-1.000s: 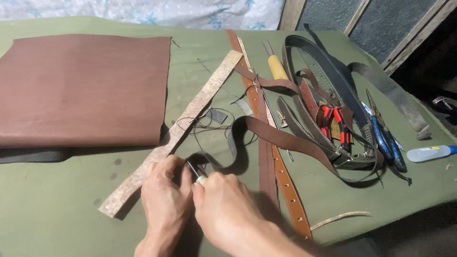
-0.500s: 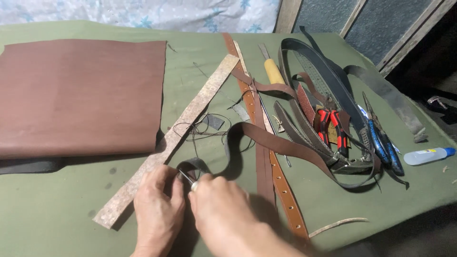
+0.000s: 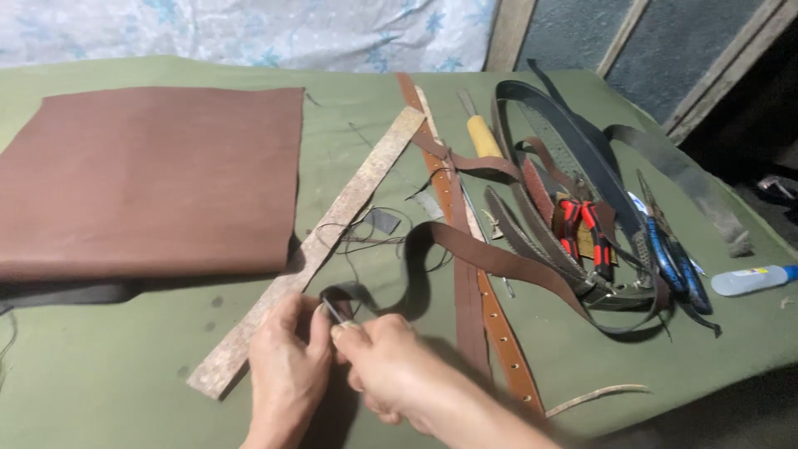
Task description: Piercing holes in a leather strap using a hand awl
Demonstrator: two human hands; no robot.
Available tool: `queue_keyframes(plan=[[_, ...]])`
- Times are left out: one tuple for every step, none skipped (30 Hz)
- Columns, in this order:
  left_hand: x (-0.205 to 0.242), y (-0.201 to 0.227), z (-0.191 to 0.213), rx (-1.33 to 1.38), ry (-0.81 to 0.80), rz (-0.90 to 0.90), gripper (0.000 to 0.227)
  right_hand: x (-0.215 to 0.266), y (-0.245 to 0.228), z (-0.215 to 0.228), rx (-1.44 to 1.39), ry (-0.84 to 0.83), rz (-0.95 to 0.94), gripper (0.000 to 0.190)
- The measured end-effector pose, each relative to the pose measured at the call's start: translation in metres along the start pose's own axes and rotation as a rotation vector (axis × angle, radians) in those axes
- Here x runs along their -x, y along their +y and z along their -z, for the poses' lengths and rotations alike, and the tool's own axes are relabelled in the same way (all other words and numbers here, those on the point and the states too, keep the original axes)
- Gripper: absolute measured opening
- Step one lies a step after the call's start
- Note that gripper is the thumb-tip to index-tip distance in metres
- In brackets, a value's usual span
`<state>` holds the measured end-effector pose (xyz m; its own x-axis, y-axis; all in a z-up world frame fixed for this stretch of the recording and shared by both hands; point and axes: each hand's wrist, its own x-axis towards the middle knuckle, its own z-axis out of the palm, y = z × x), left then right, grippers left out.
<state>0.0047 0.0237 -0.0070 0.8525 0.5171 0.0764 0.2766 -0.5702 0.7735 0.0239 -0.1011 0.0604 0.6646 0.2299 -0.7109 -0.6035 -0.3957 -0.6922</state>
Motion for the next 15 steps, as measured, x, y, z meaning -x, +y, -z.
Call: queue_keyframes(plan=[[0.003,0.0,0.0,0.003,0.007,0.01,0.014,0.001,0.002,0.0,0.012,-0.006,-0.002,0.032],[0.006,0.0,0.0,0.05,0.057,0.011,0.012,0.002,0.005,-0.001,0.338,0.116,0.129,0.033],[0.009,0.001,0.0,0.095,0.104,0.007,0.011,0.003,0.007,0.0,0.657,0.242,0.263,0.037],[0.015,0.008,0.005,0.095,0.108,0.013,0.011,0.009,0.006,-0.002,0.662,0.237,0.264,0.037],[0.019,0.018,0.01,0.151,0.096,0.07,0.011,0.015,0.003,-0.003,0.708,0.24,0.237,0.036],[0.023,0.029,0.015,0.206,0.084,0.128,0.015,0.021,0.001,-0.003,0.753,0.243,0.209,0.035],[0.023,0.031,0.016,0.205,0.08,0.123,0.015,0.019,0.004,-0.004,0.748,0.247,0.209,0.035],[0.024,0.032,0.017,0.219,0.067,0.116,0.023,0.017,0.007,-0.006,0.799,0.261,0.237,0.034],[0.024,0.033,0.019,0.235,0.057,0.114,0.033,0.015,0.01,-0.008,0.854,0.272,0.265,0.034],[0.02,0.028,0.017,0.235,0.056,0.112,0.033,0.016,0.01,-0.006,0.853,0.273,0.265,0.034],[0.016,0.022,0.017,0.192,0.019,0.014,0.032,0.017,0.011,-0.005,0.882,0.289,0.299,0.033],[0.012,0.016,0.016,0.148,-0.018,-0.084,0.034,0.018,0.011,-0.005,0.911,0.304,0.333,0.032],[0.01,0.017,0.017,0.148,-0.016,-0.08,0.034,0.019,0.01,-0.005,0.913,0.301,0.333,0.032],[0.008,0.019,0.018,0.075,-0.066,-0.033,0.035,0.019,0.01,-0.004,0.924,0.284,0.35,0.026],[0.005,0.021,0.018,0.002,-0.119,0.013,0.037,0.02,0.009,-0.003,0.933,0.269,0.364,0.02]])
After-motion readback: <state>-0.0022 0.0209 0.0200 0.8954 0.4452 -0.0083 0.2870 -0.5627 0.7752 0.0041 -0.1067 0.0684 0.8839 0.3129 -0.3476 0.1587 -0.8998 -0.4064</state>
